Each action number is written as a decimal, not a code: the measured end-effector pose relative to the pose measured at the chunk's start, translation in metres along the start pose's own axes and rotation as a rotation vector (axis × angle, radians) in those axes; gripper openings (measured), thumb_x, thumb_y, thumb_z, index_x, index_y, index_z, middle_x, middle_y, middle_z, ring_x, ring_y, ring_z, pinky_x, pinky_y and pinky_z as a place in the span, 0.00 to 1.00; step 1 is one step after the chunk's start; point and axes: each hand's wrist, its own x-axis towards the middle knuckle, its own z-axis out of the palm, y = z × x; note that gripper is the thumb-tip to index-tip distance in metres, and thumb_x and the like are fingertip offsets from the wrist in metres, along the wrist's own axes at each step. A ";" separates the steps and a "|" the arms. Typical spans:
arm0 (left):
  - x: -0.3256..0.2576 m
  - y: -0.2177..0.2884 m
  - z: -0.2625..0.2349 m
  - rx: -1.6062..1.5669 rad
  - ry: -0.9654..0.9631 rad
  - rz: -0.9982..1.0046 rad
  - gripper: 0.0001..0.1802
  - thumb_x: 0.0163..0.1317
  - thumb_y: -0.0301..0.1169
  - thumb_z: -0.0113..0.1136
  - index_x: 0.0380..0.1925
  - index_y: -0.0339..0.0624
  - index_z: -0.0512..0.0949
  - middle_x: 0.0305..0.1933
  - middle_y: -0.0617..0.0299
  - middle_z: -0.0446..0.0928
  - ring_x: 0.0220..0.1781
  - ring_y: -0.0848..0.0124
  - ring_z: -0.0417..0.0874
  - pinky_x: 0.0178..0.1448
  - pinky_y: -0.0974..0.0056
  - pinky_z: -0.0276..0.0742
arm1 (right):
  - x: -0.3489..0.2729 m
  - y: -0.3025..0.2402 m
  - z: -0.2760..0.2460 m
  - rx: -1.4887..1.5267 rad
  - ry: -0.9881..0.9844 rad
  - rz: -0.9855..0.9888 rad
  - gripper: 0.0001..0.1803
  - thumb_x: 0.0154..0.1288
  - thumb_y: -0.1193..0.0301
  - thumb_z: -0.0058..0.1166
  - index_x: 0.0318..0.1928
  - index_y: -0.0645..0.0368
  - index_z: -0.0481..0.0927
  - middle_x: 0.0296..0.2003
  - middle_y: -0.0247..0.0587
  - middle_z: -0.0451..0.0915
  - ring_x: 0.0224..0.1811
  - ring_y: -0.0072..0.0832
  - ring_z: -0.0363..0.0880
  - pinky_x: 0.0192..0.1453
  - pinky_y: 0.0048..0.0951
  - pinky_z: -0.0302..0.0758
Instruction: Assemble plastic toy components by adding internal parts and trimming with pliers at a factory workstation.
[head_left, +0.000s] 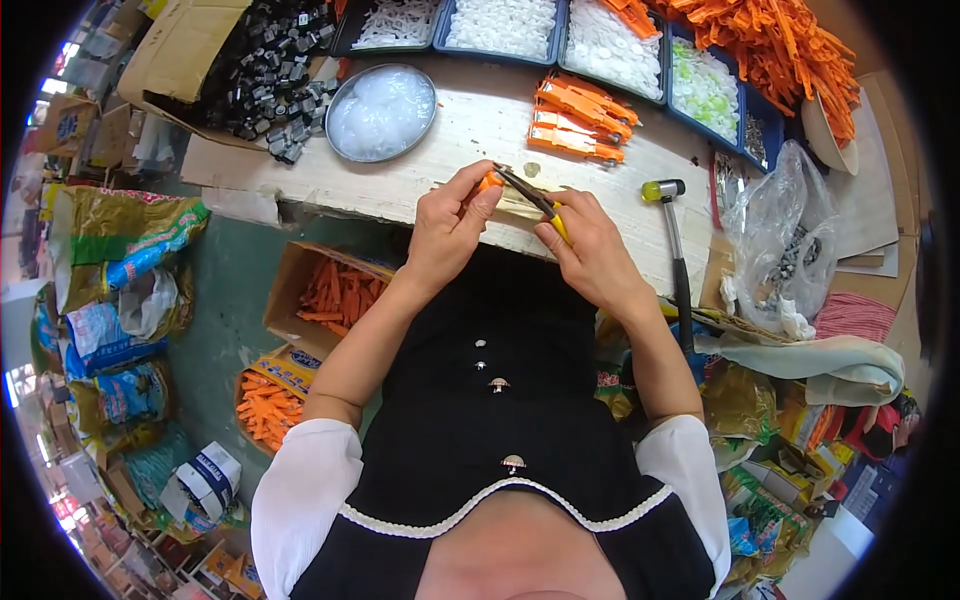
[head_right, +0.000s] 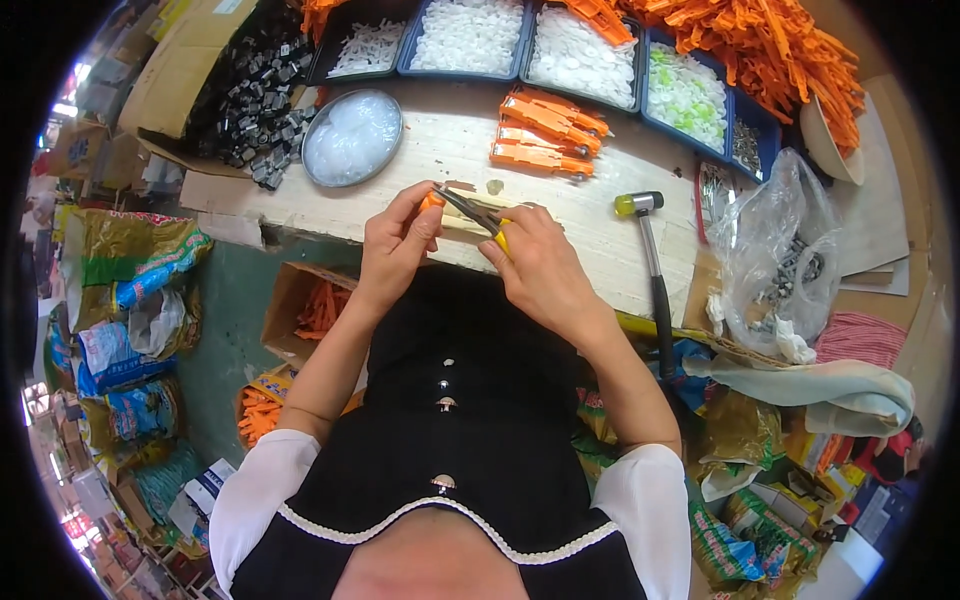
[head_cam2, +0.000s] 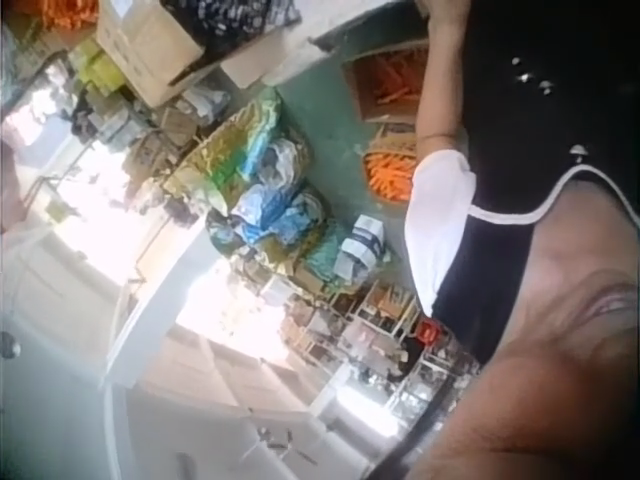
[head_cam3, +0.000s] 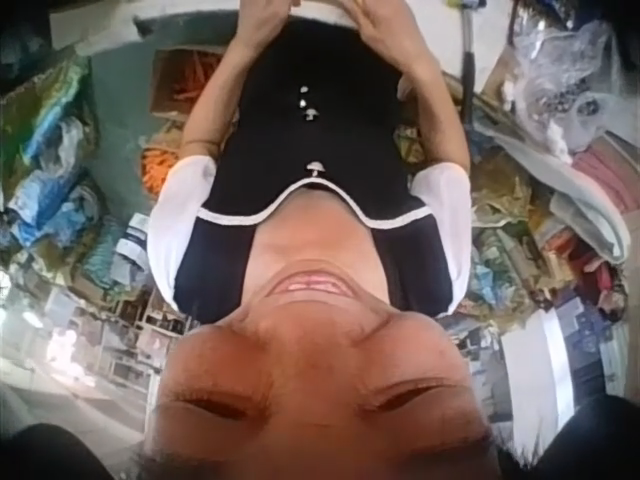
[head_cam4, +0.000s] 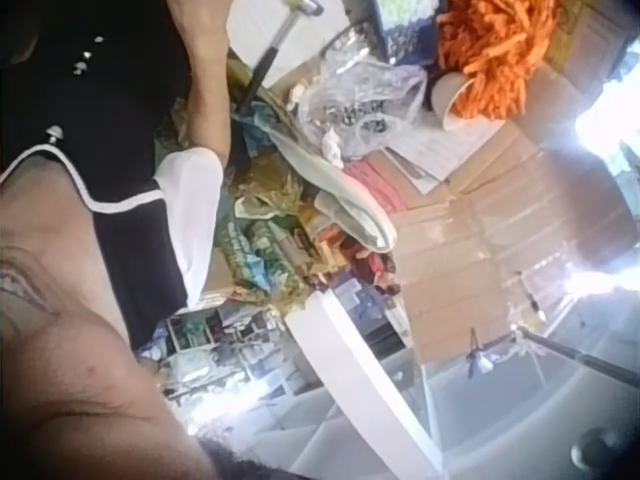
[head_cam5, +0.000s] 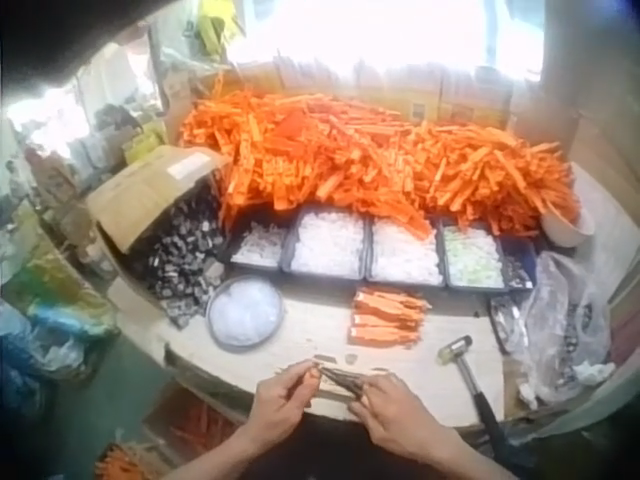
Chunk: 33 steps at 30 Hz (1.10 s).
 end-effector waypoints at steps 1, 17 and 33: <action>0.000 -0.001 0.001 0.052 0.025 0.053 0.16 0.62 0.31 0.52 0.48 0.36 0.71 0.23 0.68 0.71 0.22 0.83 0.68 0.25 0.78 0.64 | -0.001 -0.001 0.000 -0.001 -0.001 0.003 0.12 0.61 0.70 0.48 0.39 0.68 0.72 0.42 0.49 0.71 0.46 0.44 0.68 0.50 0.35 0.66; -0.027 -0.020 -0.058 -1.013 -0.527 -0.667 0.12 0.59 0.32 0.52 0.38 0.33 0.71 0.19 0.54 0.72 0.14 0.70 0.72 0.15 0.71 0.69 | -0.010 -0.009 0.019 -0.037 -0.210 -0.225 0.11 0.54 0.72 0.55 0.26 0.66 0.69 0.34 0.49 0.71 0.35 0.44 0.71 0.39 0.38 0.70; 0.102 -0.011 0.032 0.832 -0.059 0.715 0.10 0.43 0.34 0.63 0.28 0.48 0.79 0.40 0.58 0.70 0.44 0.59 0.68 0.42 0.56 0.62 | -0.026 0.015 -0.007 0.024 0.152 -0.042 0.11 0.59 0.71 0.51 0.31 0.69 0.70 0.41 0.50 0.71 0.43 0.44 0.68 0.47 0.35 0.67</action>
